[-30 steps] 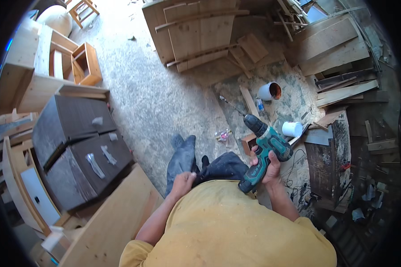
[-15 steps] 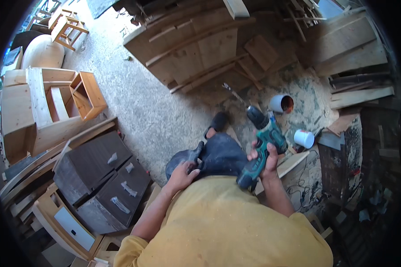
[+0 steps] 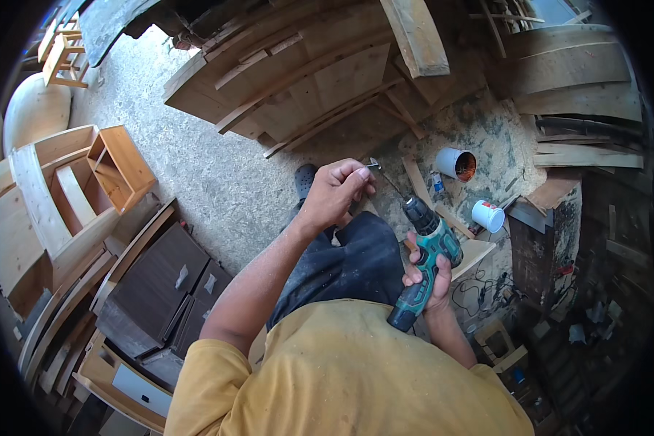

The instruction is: Drilling holes and assembling a circular wooden panel with support beams in a woodworking shop.

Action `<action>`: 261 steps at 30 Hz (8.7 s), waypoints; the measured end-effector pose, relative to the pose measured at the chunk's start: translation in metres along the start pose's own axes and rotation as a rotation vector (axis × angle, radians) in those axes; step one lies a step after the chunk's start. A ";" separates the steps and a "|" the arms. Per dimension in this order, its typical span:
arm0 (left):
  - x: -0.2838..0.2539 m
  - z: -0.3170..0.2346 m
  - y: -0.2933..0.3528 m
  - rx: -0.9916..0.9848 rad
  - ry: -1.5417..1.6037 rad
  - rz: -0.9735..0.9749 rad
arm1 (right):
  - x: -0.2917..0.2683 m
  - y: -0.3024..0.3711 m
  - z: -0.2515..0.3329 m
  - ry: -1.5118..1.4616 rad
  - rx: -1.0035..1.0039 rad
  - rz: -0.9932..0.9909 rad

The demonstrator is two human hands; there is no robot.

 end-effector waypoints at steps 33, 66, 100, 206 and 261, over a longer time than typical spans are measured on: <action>-0.028 0.147 0.122 -0.528 -1.094 0.347 | -0.009 0.031 0.030 0.505 -0.088 -0.197; -0.246 0.156 -0.040 0.195 -0.088 -0.345 | -0.154 -0.252 0.005 0.739 0.107 0.128; -0.328 -0.008 -0.120 0.072 -1.890 -0.940 | -0.188 -0.342 0.002 1.188 -0.573 0.163; -0.296 0.002 -0.080 -0.083 -1.735 -1.188 | -0.132 -0.295 -0.045 1.347 -0.231 -0.006; -0.182 -0.074 -0.361 0.379 -2.098 -0.157 | -0.212 -0.332 0.133 1.382 -0.533 0.148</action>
Point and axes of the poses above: each hand's wrist, its own y-axis away from the middle knuckle, its own x-axis out of the palm, z = x × y, the point moved 2 cm from there along -y, towards the middle knuckle, and after that the axes turned 14 degrees about z, right-handed, at the moved point
